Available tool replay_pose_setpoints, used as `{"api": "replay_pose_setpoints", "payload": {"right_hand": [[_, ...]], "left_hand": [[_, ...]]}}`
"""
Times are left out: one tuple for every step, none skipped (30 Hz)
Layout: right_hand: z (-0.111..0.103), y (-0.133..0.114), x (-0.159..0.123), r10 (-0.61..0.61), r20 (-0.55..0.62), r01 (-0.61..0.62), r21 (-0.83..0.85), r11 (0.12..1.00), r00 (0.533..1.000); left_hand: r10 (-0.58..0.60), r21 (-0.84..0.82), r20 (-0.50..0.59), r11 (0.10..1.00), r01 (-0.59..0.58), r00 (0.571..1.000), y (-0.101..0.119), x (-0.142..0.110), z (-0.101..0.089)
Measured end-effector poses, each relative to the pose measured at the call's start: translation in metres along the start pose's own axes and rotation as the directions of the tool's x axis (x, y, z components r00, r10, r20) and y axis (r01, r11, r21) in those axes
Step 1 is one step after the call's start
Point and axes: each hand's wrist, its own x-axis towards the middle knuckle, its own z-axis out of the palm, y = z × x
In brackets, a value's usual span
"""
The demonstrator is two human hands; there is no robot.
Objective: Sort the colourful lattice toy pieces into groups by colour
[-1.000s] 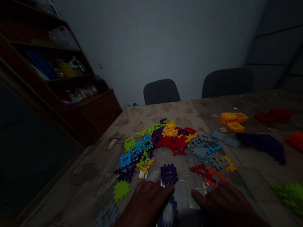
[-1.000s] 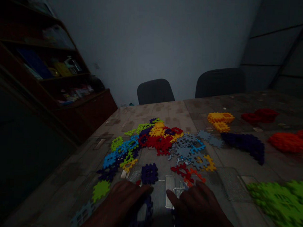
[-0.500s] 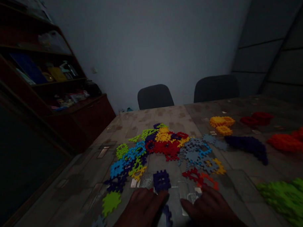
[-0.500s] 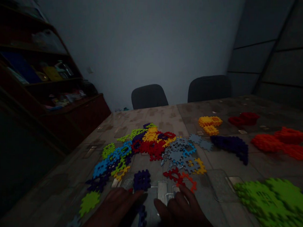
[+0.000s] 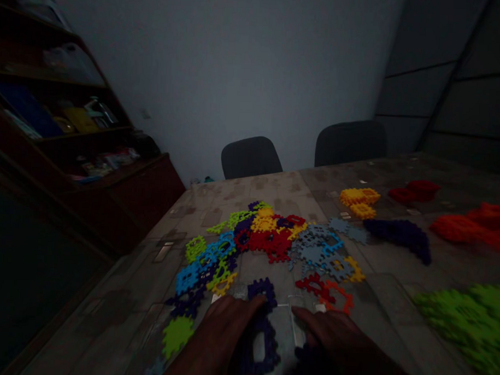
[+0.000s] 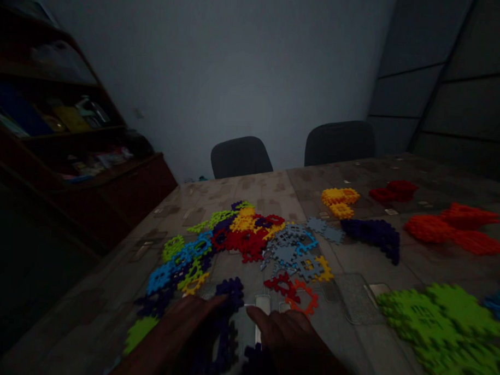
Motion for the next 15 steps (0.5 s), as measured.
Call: {"api": "replay_pose_setpoints", "payload": {"right_hand": [[-0.001,0.000,0.000,-0.010,0.000,0.010,-0.020,1.000,1.000],[-0.003,0.001,0.000,-0.016,-0.010,0.015,-0.042,0.999,1.000],[-0.006,0.002,0.000,-0.014,-0.031,0.011,-0.069,0.998,0.999],[-0.009,0.005,0.000,-0.006,-0.055,0.001,-0.097,0.995,0.998],[-0.011,0.007,0.000,0.003,-0.078,-0.013,-0.126,0.992,0.997],[-0.013,0.010,0.001,0.011,-0.097,-0.026,-0.154,0.988,0.995],[-0.014,0.013,0.001,0.015,-0.109,-0.034,-0.180,0.983,0.994],[-0.013,0.016,0.001,0.012,-0.110,-0.034,-0.203,0.979,0.994],[-0.012,0.017,0.001,0.000,-0.101,-0.023,-0.224,0.974,0.995],[-0.009,0.017,0.000,-0.020,-0.088,-0.002,-0.241,0.970,0.996],[-0.005,0.016,-0.001,-0.058,-0.084,0.036,-0.251,0.967,0.995],[0.000,0.013,-0.002,-0.108,-0.073,0.086,-0.250,0.964,0.992],[0.005,0.008,-0.004,-0.156,-0.072,0.134,-0.245,0.960,0.985],[0.010,0.001,-0.007,-0.202,-0.076,0.179,-0.238,0.955,0.976],[0.014,-0.006,-0.011,-0.233,-0.075,0.209,-0.235,0.949,0.970]], "left_hand": [[0.000,-0.003,0.002,1.000,0.000,1.000,0.000,0.000,0.000],[-0.001,-0.001,-0.004,1.000,0.001,1.000,0.000,-0.001,0.000],[-0.004,0.004,-0.016,1.000,0.004,1.000,0.000,-0.002,0.001],[-0.009,0.012,-0.027,1.000,0.009,1.000,-0.001,-0.003,0.003],[-0.011,0.021,-0.036,1.000,0.012,0.999,-0.001,-0.005,0.005],[-0.012,0.032,-0.037,0.999,0.013,0.999,-0.002,-0.006,0.008],[-0.010,0.046,-0.037,0.999,0.011,0.999,-0.002,-0.008,0.011],[-0.005,0.059,-0.032,0.998,0.007,0.999,-0.003,-0.010,0.014],[0.007,0.068,-0.028,0.998,-0.005,1.000,-0.003,-0.012,0.017],[0.027,0.072,-0.027,0.997,-0.025,0.999,-0.003,-0.013,0.020],[0.047,0.070,-0.028,0.997,-0.045,0.998,-0.003,-0.015,0.022],[0.061,0.065,-0.030,0.996,-0.059,0.998,-0.004,-0.016,0.023],[0.071,0.060,-0.034,0.996,-0.069,0.997,-0.004,-0.017,0.024],[0.073,0.059,-0.033,0.996,-0.071,0.997,-0.004,-0.018,0.024],[0.067,0.061,-0.034,0.996,-0.064,0.997,-0.004,-0.019,0.024]]}}
